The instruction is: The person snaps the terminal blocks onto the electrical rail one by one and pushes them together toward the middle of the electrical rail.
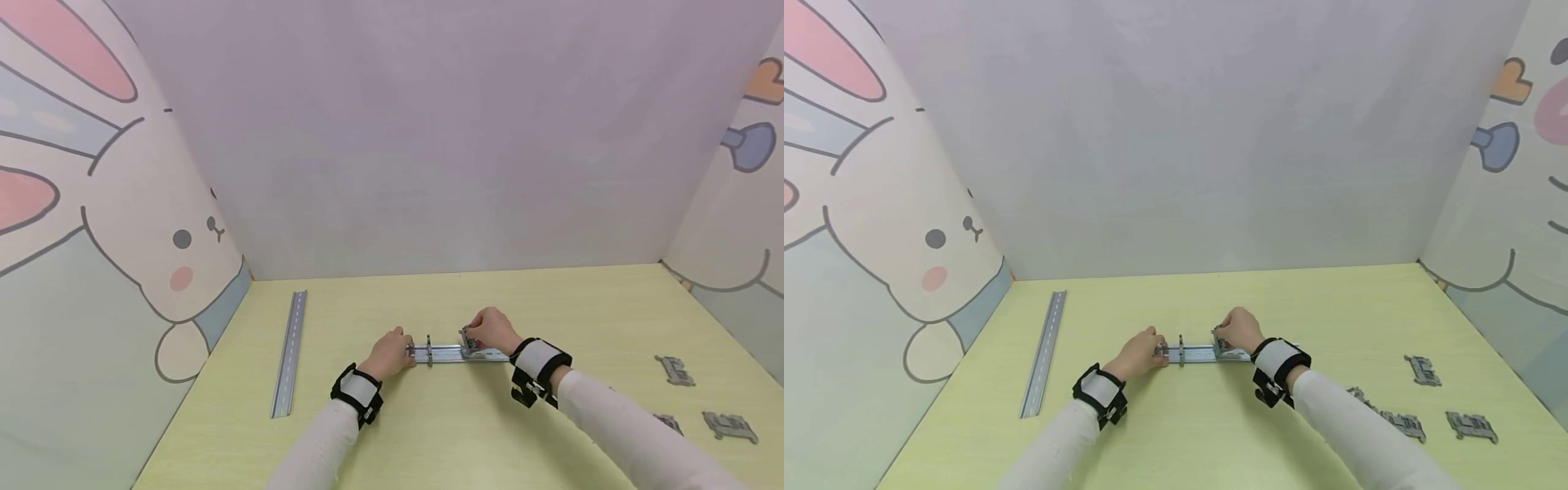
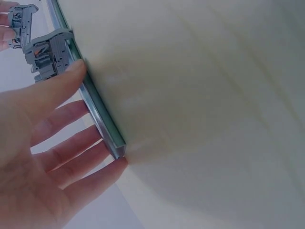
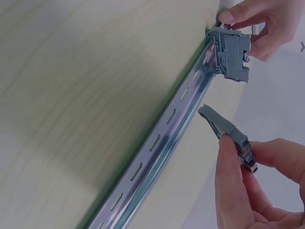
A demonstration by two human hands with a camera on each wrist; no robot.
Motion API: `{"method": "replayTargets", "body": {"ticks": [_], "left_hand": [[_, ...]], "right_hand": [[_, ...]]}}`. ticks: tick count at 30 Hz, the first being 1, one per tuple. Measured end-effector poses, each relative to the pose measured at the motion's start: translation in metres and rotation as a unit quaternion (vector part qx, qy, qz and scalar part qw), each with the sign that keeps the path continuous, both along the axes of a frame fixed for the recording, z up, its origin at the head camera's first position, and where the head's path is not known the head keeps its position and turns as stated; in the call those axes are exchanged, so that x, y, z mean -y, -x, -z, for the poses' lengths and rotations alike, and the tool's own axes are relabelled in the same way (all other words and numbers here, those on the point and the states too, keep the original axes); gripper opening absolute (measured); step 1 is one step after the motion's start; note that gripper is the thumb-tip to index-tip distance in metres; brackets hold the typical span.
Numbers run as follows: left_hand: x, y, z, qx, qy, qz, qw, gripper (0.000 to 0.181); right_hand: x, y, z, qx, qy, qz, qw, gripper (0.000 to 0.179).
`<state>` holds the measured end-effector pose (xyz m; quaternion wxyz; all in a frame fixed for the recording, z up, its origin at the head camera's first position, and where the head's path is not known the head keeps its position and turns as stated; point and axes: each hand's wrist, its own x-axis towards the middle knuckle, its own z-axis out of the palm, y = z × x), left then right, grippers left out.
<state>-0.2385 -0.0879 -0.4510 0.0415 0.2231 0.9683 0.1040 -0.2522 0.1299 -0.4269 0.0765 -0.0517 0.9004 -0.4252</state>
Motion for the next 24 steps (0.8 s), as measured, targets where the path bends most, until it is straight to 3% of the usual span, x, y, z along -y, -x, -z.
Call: {"method": "replayTargets", "body": {"ticks": [16,24], "left_hand": [[0.001,0.0,-0.001,-0.01,-0.003,0.005,0.9999,0.03],[0.0,-0.001,-0.001,-0.006,0.0,0.004,1.0,0.032]], "right_hand": [[0.026,-0.013,0.003,0.012,0.011,0.017,0.9997,0.006],[0.023,0.006,0.042,0.002,0.027,-0.008,0.9996,0.01]]}}
